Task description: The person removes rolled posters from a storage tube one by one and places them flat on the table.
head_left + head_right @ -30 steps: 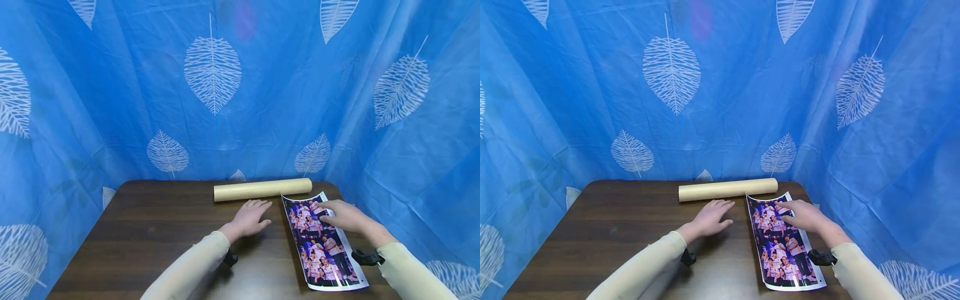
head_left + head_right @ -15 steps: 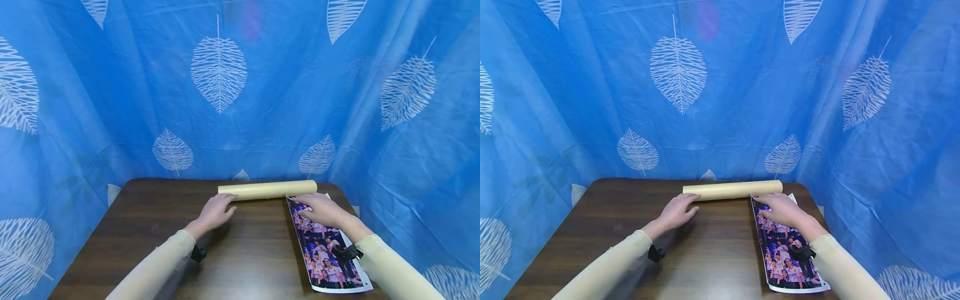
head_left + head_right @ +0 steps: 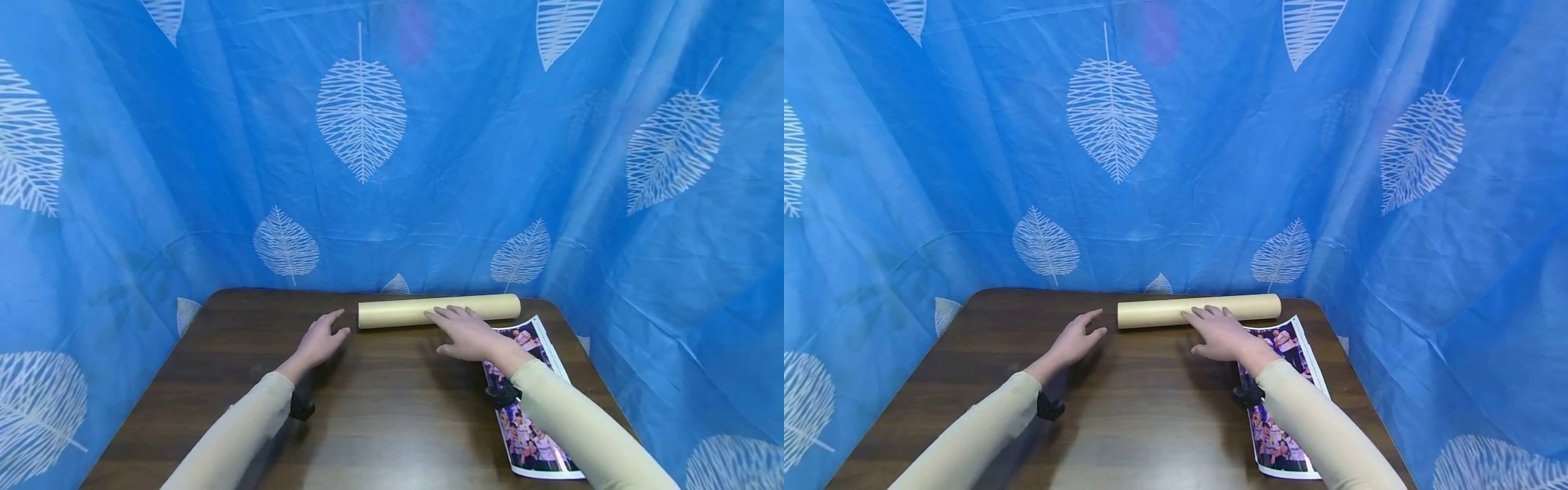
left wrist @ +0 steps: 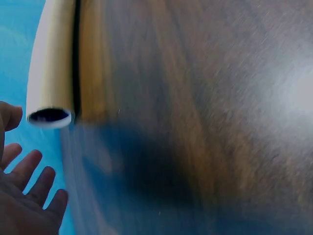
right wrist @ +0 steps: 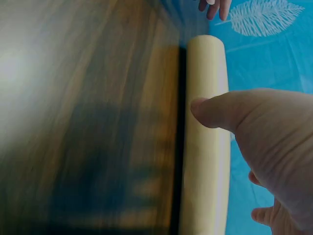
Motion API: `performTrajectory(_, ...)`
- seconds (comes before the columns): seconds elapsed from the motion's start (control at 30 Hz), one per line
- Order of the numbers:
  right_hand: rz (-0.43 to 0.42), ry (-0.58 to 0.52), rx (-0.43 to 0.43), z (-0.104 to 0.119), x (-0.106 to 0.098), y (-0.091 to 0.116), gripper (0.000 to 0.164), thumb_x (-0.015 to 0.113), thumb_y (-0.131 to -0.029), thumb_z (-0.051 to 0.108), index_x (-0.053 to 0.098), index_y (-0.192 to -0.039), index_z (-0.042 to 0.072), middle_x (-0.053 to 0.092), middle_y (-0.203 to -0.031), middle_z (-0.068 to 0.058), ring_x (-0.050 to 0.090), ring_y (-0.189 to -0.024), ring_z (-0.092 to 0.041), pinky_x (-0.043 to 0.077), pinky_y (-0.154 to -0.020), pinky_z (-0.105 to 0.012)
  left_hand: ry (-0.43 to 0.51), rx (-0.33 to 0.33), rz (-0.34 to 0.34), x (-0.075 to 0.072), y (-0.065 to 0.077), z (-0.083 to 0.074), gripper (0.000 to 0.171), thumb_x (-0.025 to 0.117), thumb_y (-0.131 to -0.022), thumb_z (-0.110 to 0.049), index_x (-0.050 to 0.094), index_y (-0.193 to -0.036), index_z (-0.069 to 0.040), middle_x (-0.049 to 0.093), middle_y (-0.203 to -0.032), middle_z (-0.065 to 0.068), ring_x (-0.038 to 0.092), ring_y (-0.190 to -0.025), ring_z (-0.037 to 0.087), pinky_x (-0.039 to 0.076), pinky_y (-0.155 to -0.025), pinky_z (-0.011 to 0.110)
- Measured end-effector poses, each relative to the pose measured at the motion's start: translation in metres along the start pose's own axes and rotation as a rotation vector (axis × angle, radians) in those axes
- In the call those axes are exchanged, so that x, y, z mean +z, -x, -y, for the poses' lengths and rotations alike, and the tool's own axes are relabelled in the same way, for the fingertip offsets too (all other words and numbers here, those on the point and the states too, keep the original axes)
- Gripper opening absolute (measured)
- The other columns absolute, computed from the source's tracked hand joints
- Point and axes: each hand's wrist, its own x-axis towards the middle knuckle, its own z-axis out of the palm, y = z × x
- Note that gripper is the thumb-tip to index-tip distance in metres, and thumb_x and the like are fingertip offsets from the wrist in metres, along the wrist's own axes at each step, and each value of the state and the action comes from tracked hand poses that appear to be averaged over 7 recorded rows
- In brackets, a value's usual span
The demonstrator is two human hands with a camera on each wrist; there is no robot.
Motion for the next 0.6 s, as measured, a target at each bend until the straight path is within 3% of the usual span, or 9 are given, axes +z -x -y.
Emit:
performTrajectory(0.2,0.012,-0.029,0.047,0.014,0.012,-0.037,0.083,0.076,-0.094,0.032,0.032,-0.162,0.017,0.032,-0.164,-0.018,0.027,-0.149,-0.044,0.019,-0.117,-0.069,0.200,-0.108,0.044,-0.008,-0.004,0.007,0.059,0.056,-0.105,-0.024,0.037,-0.154,0.004,0.046,-0.150,0.029,0.043,-0.140,0.043,0.037,-0.113,0.057)
performTrajectory(0.37,-0.001,-0.013,0.085,0.024,0.020,-0.062,0.086,0.079,-0.091,0.029,0.032,-0.162,0.017,0.032,-0.163,-0.018,0.028,-0.149,-0.043,0.018,-0.117,-0.069,0.230,-0.140,0.039,-0.007,-0.007,0.012,0.057,0.056,-0.105,-0.024,0.040,-0.153,0.004,0.048,-0.148,0.029,0.045,-0.138,0.043,0.039,-0.112,0.056)
performTrajectory(0.6,-0.044,0.059,0.122,0.033,0.032,-0.090,0.092,0.082,-0.087,0.033,0.032,-0.162,0.020,0.032,-0.163,-0.016,0.030,-0.147,-0.044,0.017,-0.116,-0.070,0.286,-0.147,0.032,0.000,-0.014,0.001,0.058,0.056,-0.105,-0.025,0.040,-0.152,0.006,0.049,-0.147,0.030,0.048,-0.136,0.042,0.041,-0.111,0.054)
